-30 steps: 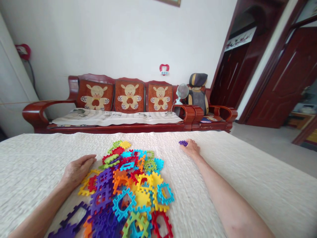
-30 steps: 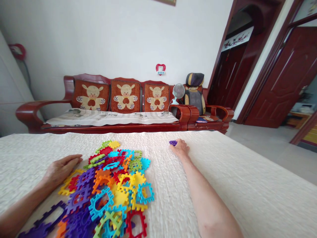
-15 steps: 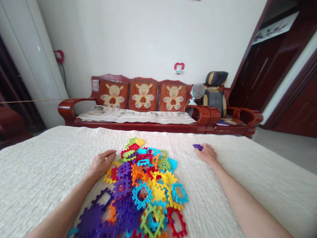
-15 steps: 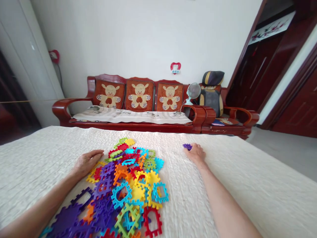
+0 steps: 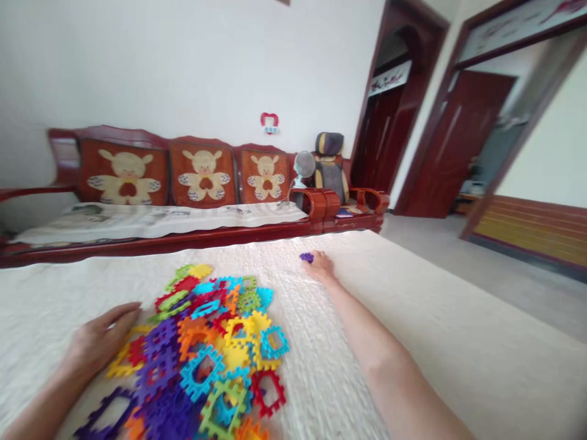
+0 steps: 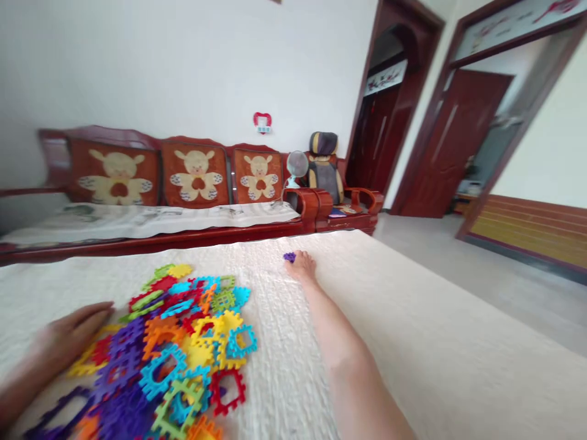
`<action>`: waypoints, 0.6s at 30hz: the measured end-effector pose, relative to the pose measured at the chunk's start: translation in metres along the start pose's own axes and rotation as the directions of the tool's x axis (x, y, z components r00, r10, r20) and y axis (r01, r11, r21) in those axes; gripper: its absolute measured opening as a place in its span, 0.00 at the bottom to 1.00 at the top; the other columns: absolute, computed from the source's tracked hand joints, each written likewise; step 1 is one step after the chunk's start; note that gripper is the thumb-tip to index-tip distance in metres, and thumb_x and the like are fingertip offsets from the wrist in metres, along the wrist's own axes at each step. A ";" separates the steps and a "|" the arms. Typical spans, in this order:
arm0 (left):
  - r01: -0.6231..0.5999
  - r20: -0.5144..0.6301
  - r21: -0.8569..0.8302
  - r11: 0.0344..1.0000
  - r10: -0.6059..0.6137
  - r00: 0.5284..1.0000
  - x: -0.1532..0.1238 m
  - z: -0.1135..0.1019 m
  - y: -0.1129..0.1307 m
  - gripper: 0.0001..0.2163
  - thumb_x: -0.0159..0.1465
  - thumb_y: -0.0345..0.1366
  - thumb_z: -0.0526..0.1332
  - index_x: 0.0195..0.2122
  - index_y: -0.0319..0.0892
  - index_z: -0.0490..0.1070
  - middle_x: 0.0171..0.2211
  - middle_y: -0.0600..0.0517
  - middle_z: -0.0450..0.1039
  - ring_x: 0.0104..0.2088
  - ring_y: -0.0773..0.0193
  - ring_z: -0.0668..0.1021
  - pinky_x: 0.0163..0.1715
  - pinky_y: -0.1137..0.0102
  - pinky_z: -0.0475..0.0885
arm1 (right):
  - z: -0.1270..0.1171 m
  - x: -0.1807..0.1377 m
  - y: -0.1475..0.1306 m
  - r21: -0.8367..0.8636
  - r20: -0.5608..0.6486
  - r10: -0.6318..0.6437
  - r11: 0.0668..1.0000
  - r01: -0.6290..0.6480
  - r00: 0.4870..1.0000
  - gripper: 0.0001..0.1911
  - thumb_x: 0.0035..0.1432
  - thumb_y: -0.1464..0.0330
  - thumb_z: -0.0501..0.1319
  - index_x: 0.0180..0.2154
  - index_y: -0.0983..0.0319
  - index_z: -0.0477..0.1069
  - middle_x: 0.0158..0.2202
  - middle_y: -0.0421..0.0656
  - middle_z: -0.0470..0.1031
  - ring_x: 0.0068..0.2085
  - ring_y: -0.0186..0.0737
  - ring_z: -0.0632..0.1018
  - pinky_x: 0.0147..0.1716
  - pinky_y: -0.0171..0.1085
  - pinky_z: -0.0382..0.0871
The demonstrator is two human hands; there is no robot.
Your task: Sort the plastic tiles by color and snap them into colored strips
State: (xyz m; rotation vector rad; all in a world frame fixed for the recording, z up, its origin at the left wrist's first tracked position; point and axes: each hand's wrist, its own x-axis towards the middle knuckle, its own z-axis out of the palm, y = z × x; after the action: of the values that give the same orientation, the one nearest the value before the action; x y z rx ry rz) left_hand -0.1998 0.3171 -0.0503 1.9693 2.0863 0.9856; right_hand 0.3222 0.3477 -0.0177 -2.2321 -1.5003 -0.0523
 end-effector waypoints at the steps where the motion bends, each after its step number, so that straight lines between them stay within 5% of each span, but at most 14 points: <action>1: 0.025 0.015 -0.032 0.999 -0.025 1.000 -0.004 -0.004 0.010 0.17 0.54 0.48 0.52 0.36 0.48 0.75 0.36 0.55 0.79 0.39 0.60 0.79 0.41 0.69 0.73 | 0.001 0.000 0.001 0.015 0.001 -0.005 1.000 0.005 1.000 0.24 0.53 0.58 0.56 0.49 0.63 0.65 0.48 0.52 0.68 0.50 0.49 0.69 0.50 0.46 0.58; 4: 0.023 0.006 -0.094 0.995 -0.023 1.000 -0.006 -0.005 0.026 0.18 0.55 0.46 0.52 0.39 0.45 0.76 0.39 0.53 0.79 0.40 0.61 0.78 0.43 0.71 0.72 | 0.011 0.010 0.007 0.107 -0.208 -0.081 0.989 0.105 0.975 0.28 0.50 0.56 0.57 0.51 0.63 0.63 0.52 0.52 0.64 0.52 0.51 0.67 0.51 0.47 0.59; 8: 0.024 -0.033 -0.130 0.991 -0.029 0.999 -0.002 0.002 0.021 0.18 0.56 0.45 0.53 0.40 0.45 0.76 0.37 0.53 0.79 0.38 0.61 0.78 0.41 0.72 0.71 | 0.012 0.009 -0.013 0.274 -0.425 -0.403 0.796 0.540 0.811 0.15 0.52 0.64 0.55 0.42 0.62 0.69 0.43 0.47 0.70 0.47 0.44 0.71 0.50 0.42 0.63; 11: 0.001 -0.038 -0.161 0.987 -0.007 0.999 -0.003 0.005 0.018 0.18 0.56 0.44 0.53 0.40 0.44 0.76 0.38 0.52 0.79 0.39 0.61 0.78 0.42 0.71 0.70 | -0.004 -0.021 -0.063 0.410 -0.378 -0.619 0.554 0.724 0.688 0.08 0.53 0.68 0.55 0.36 0.60 0.70 0.37 0.44 0.73 0.40 0.40 0.74 0.44 0.39 0.67; 14: -0.001 -0.039 -0.184 0.983 -0.006 0.999 -0.003 0.005 0.018 0.17 0.57 0.43 0.53 0.41 0.43 0.76 0.38 0.51 0.79 0.39 0.61 0.78 0.43 0.70 0.70 | -0.018 -0.067 -0.126 0.540 -0.326 -0.747 0.356 0.763 0.580 0.08 0.54 0.69 0.55 0.36 0.60 0.71 0.38 0.43 0.73 0.41 0.38 0.74 0.44 0.38 0.67; 16: 0.013 -0.042 -0.188 0.982 -0.021 0.999 -0.002 0.006 0.018 0.17 0.57 0.43 0.53 0.41 0.43 0.76 0.38 0.51 0.79 0.39 0.61 0.78 0.43 0.69 0.69 | -0.017 -0.096 -0.162 0.586 -0.215 -0.839 0.299 0.753 0.501 0.08 0.54 0.70 0.56 0.35 0.59 0.72 0.38 0.42 0.74 0.40 0.36 0.74 0.43 0.36 0.67; 18: 0.008 -0.045 -0.195 0.981 -0.017 0.999 -0.001 0.007 0.018 0.16 0.57 0.42 0.53 0.40 0.43 0.76 0.38 0.51 0.78 0.40 0.61 0.77 0.44 0.69 0.69 | -0.009 -0.117 -0.189 0.557 -0.108 -0.860 0.364 0.747 0.499 0.08 0.54 0.69 0.56 0.36 0.60 0.73 0.38 0.43 0.74 0.39 0.36 0.74 0.42 0.36 0.66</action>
State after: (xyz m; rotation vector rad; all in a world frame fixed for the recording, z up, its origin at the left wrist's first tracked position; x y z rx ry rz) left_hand -0.1806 0.3182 -0.0471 1.8520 1.9383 1.1946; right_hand 0.1088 0.3005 0.0232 -0.8718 -2.2586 0.2813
